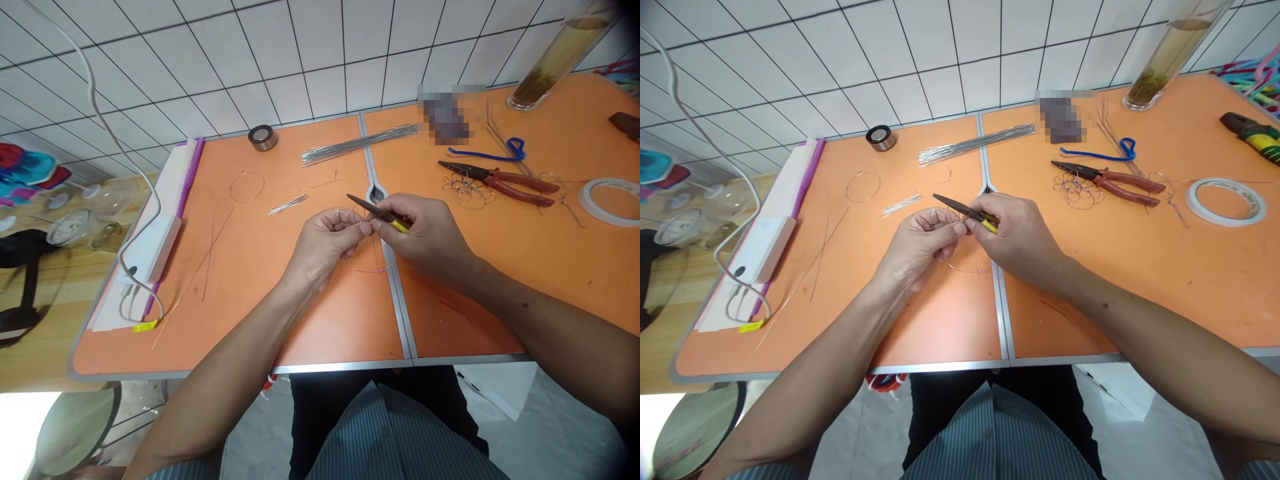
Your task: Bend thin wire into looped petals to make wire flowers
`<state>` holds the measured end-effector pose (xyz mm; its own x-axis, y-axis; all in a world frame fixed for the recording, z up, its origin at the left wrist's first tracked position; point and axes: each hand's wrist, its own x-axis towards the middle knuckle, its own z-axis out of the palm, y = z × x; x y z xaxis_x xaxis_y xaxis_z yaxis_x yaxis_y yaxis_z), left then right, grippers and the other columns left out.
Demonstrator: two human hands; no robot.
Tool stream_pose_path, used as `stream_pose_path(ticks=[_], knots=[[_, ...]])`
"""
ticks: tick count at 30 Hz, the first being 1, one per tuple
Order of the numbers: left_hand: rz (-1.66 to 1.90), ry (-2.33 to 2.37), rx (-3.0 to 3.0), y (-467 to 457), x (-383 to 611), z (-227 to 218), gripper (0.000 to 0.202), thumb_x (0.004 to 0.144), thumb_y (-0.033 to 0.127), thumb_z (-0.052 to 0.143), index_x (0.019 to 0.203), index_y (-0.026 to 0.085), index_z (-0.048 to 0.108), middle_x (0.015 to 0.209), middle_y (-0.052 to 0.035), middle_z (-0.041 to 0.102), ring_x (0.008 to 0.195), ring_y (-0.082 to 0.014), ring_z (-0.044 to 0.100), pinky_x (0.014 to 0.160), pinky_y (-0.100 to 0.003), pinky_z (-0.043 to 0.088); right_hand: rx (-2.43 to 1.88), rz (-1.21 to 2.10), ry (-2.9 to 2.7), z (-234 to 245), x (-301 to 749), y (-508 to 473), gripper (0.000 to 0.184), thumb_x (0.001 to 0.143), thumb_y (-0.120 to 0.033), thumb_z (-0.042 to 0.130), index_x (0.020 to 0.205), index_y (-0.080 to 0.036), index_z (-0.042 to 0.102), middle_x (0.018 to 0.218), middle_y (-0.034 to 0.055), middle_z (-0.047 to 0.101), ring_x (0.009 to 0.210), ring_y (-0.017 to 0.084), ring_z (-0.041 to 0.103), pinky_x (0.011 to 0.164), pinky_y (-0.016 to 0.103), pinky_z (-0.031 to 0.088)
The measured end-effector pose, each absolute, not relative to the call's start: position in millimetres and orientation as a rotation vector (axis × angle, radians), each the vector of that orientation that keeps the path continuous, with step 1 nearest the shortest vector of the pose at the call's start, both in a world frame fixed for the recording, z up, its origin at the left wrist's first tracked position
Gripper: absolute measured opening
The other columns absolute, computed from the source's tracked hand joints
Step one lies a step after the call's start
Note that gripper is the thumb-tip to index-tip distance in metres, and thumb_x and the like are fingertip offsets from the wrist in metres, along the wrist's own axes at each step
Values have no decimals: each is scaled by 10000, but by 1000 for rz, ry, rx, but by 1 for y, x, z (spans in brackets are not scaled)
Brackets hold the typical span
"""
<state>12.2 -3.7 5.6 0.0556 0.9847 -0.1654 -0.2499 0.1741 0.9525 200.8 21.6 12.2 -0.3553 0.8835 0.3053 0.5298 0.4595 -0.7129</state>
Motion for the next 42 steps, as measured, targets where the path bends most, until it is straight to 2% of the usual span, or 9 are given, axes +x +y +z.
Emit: stream_pose_path(ticks=[6,13,18,27,31,39,42], knots=[[1162,1100,934,-4,12,4,359,675,344,1038,727,179,723,722,-8,732,509,-56,489,479,-223,368,-1138,629,-2045,11,202,23,114,983,-264,691,901,-259,769,800,17,729,689,195,572,648,363,396],[1146,1087,936,-3,11,6,342,677,341,1031,766,168,749,727,-9,725,531,-69,542,501,-224,423,-1142,618,-2034,12,205,23,117,988,-270,688,900,-254,763,767,13,709,681,195,575,645,354,406],[1147,1056,933,-3,10,6,373,661,362,1039,766,162,743,711,-6,713,527,-71,553,497,-221,425,-1158,612,-2031,13,205,24,107,994,-259,678,944,-254,772,781,13,713,680,199,577,664,360,403],[1164,1068,894,-4,11,6,342,648,324,1028,769,160,753,636,12,680,516,-73,546,500,-214,423,-1146,617,-2047,12,206,26,113,988,-261,684,892,-243,741,764,3,684,685,188,552,656,352,384],[1178,1067,886,-4,11,6,333,653,309,1018,789,163,751,642,17,678,519,-72,544,505,-216,420,-1140,600,-2055,15,208,26,117,997,-260,681,895,-252,738,784,10,685,718,202,590,676,362,411],[1245,1107,935,-2,6,11,287,700,299,983,776,181,733,650,17,659,535,-80,532,522,-227,423,-1086,263,-2067,25,217,27,143,1068,-392,683,1020,-305,786,967,90,774,930,306,679,803,452,489],[1270,1138,962,-2,5,13,269,716,298,979,772,193,738,662,12,665,538,-91,533,521,-240,426,-1069,91,-2156,26,220,25,206,1103,-413,640,1026,-285,781,998,107,787,953,310,683,781,444,472]])
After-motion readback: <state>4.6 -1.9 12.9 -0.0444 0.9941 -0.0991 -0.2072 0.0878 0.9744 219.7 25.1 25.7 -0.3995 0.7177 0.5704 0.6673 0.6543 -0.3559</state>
